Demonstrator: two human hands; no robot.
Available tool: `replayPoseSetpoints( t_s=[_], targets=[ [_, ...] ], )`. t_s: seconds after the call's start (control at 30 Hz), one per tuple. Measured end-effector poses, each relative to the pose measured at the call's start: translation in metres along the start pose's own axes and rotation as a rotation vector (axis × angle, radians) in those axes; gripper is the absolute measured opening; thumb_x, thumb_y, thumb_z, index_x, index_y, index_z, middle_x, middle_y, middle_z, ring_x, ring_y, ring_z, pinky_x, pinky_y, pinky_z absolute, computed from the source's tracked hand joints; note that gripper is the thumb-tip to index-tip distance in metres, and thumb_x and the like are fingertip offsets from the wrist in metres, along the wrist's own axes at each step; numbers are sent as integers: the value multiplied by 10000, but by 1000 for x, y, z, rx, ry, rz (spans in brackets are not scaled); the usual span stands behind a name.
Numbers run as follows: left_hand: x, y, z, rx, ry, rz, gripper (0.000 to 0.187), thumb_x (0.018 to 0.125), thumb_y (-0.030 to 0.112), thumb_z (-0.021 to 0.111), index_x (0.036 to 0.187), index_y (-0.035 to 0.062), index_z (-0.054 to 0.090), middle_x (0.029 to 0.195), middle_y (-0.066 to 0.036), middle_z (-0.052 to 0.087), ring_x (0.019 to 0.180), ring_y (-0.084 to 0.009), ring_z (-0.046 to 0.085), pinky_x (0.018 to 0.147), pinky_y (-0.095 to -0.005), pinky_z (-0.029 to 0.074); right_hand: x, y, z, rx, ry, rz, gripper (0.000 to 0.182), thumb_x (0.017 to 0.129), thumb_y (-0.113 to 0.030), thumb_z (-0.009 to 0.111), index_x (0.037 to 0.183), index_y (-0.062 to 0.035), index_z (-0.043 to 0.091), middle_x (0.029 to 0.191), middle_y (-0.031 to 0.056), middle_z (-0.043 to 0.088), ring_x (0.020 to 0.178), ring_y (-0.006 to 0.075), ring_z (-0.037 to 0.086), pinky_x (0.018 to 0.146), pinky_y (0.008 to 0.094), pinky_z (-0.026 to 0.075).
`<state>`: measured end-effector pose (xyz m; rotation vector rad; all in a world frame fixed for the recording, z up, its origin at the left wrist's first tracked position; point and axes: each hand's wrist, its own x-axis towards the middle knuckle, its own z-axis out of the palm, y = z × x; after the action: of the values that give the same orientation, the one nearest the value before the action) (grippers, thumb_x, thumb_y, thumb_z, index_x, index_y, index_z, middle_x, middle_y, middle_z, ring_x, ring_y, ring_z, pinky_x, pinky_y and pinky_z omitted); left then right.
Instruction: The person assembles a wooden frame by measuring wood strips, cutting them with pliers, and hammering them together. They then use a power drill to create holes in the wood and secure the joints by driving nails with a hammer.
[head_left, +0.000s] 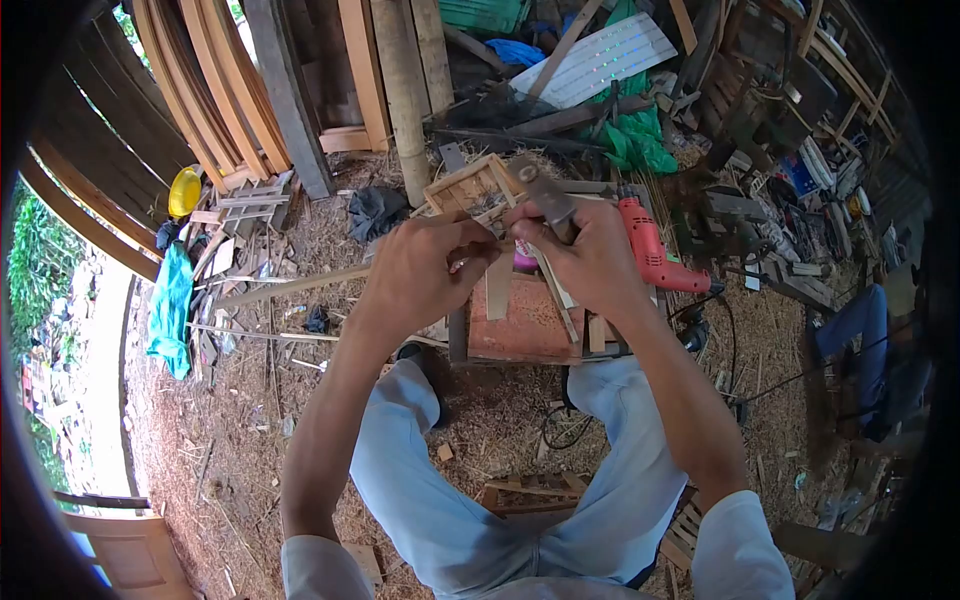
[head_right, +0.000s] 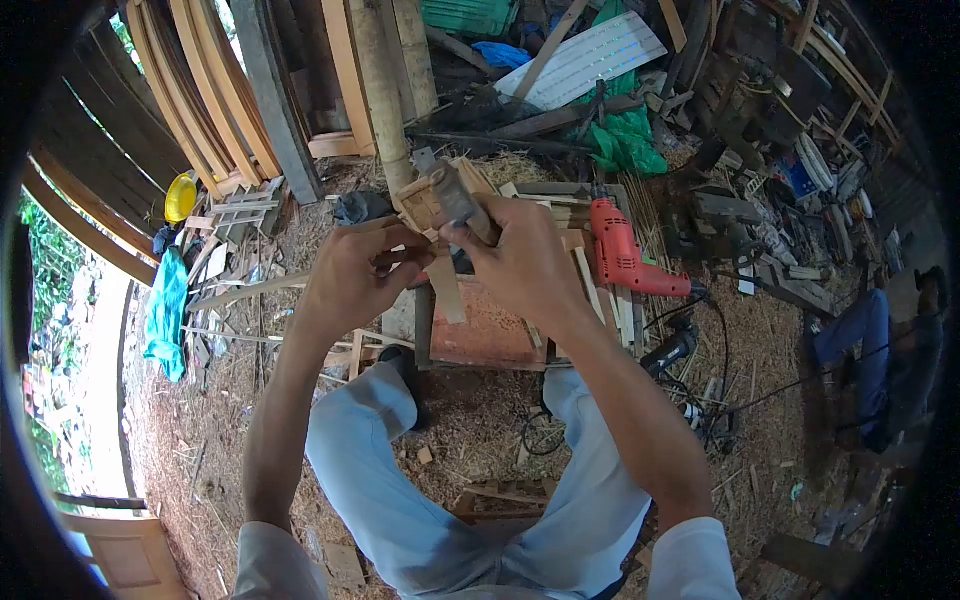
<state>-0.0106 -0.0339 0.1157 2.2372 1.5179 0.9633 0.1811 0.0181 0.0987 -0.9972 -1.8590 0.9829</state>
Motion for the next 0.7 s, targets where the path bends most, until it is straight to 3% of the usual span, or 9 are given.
replayPoseSetpoints(
  t_s=[0.23, 0.3, 0.33, 0.4, 0.6, 0.7],
  targets=[
    [0, 1, -3, 19, -17, 31, 139, 769, -26, 635, 901, -57, 668, 835, -133, 679, 742, -229, 713, 628, -310, 565, -4, -10, 3, -91, 31, -22, 137, 842, -39, 679, 956, 37, 667, 763, 75, 674, 693, 82, 551, 633, 262, 453],
    [0, 1, -4, 26, -14, 53, 151, 762, -20, 640, 907, -56, 662, 821, -144, 674, 719, -239, 710, 618, -316, 558, -5, -16, 3, -191, 68, -122, 175, 827, -73, 653, 958, 44, 652, 702, 212, 600, 611, 339, 587, 573, 384, 438],
    [-1, 1, -3, 41, 24, 49, 131, 757, 30, 662, 878, -18, 680, 813, -136, 667, 708, -287, 679, 619, -357, 534, -6, -16, 3, -191, 68, -121, 175, 827, -73, 653, 958, 44, 652, 702, 212, 600, 611, 339, 587, 573, 384, 438],
    [-1, 1, -3, 56, 62, 46, 114, 752, 80, 685, 848, 20, 697, 805, -129, 660, 698, -335, 649, 620, -398, 511, -6, -15, 4, -273, 97, -244, 203, 763, 17, 641, 966, 20, 655, 689, 162, 591, 600, 239, 559, 566, 304, 442],
    [-2, 0, -3, 35, 42, 48, 122, 754, 81, 674, 854, 14, 693, 800, -139, 651, 701, -355, 636, 620, -418, 500, -3, -8, 8, -195, 126, -411, 201, 754, 16, 650, 955, 26, 651, 690, 142, 594, 579, 269, 561, 567, 304, 443],
    [-1, -1, -1, 52, 78, 48, 117, 746, 66, 682, 855, 29, 702, 792, -137, 652, 697, -342, 643, 617, -414, 500, -6, -13, 4, -298, 66, -259, 179, 778, 4, 670, 956, 18, 664, 715, 114, 639, 608, 208, 592, 581, 288, 452]
  ],
)
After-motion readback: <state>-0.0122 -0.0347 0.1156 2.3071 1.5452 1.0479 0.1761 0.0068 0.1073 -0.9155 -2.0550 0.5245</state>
